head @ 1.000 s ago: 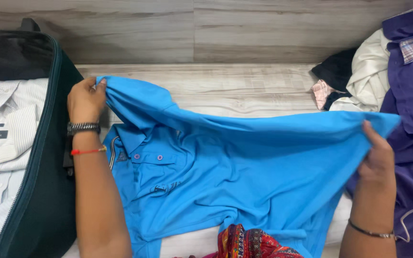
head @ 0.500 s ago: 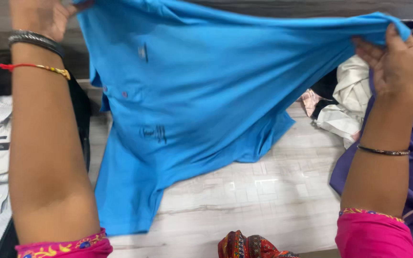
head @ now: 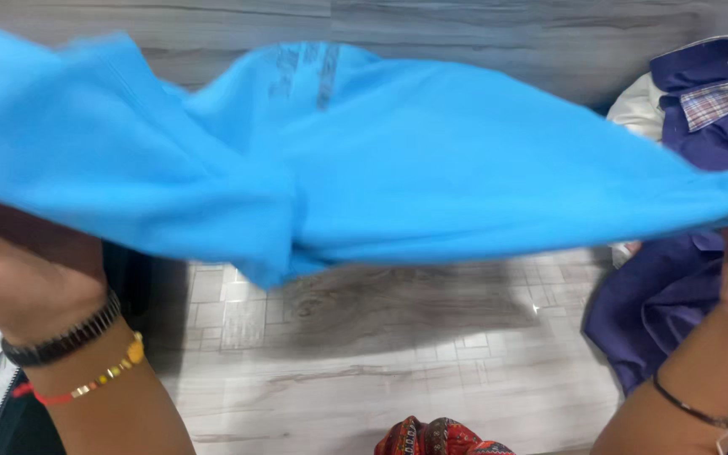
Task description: The person folds a white striped shirt and a blue polo shirt on a tiled floor next to an open suitcase. They smooth the shirts, fold the sleeves and body, and place the folded white shirt into the suitcase before folding the blue shirt.
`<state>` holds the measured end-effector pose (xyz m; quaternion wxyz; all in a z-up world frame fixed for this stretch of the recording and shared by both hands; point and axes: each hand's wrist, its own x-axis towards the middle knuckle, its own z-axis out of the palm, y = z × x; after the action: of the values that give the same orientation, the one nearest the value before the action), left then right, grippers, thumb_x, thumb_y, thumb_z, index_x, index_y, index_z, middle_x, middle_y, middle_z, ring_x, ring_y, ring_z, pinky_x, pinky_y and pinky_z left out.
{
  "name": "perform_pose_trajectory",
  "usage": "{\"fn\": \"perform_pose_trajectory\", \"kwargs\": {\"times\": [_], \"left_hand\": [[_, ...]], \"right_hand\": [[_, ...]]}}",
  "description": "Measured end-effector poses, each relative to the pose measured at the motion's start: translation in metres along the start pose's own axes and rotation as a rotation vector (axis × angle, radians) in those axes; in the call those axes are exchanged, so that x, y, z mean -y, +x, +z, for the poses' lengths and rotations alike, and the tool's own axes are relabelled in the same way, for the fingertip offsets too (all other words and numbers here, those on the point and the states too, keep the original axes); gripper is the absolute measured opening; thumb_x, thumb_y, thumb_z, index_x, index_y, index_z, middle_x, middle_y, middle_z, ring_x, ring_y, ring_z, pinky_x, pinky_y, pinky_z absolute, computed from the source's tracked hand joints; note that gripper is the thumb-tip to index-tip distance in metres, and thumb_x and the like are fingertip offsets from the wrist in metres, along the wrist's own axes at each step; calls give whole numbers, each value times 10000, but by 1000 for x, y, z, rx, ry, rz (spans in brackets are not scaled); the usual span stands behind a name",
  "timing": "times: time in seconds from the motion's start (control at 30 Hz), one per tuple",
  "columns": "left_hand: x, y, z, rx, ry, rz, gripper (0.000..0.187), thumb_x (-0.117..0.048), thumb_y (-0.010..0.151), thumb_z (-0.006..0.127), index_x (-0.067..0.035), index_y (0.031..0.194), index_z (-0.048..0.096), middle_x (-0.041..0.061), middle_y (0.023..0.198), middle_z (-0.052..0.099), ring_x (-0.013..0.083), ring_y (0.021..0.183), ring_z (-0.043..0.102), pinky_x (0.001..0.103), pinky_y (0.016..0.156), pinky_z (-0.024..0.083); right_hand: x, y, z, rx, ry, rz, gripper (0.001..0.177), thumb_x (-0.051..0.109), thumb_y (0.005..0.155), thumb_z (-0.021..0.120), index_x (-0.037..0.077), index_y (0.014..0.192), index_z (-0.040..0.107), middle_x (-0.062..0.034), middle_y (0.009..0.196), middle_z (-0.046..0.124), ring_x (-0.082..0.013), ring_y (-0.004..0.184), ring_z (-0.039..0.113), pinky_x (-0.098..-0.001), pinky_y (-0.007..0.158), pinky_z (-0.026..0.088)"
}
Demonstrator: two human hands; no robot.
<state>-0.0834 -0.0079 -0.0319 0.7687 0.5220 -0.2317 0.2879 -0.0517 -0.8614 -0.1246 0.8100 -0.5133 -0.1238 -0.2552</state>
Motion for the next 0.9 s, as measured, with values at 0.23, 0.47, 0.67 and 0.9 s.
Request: {"fn": "perform_pose_trajectory", "kwargs": {"times": [0.23,0.47,0.67,0.9], "left_hand": [[-13,-118,20,-66,839,-906,605,-430,1066,418,82,827,634,237,967,651,365,927,556,392,879,453],[18,-191,54,345,1462,-922,469,-478,754,790,-116,1050,764,138,1083,623,323,1121,577,441,907,493],[30,-225,23,172,1266,-707,169,-247,922,699,-81,957,700,131,1231,670,289,1202,598,418,930,505],[54,-255,-28,-158,654,-631,159,-166,1097,543,-16,1106,491,173,1258,697,158,1122,660,301,989,482]], "right_hand": [[-22,-120,42,60,-1039,813,364,257,888,730,-9,1137,736,-88,782,669,-156,721,593,-279,676,457],[-36,-142,89,-98,-1129,823,419,334,938,722,20,1215,739,-20,924,730,-102,755,550,-259,659,430],[-27,-149,88,-183,-982,585,278,239,955,716,34,1142,743,22,910,692,-49,716,510,-219,609,363],[-10,-149,103,-154,-1196,841,287,270,972,767,4,1078,761,-28,765,581,-107,626,447,-254,563,333]]}}
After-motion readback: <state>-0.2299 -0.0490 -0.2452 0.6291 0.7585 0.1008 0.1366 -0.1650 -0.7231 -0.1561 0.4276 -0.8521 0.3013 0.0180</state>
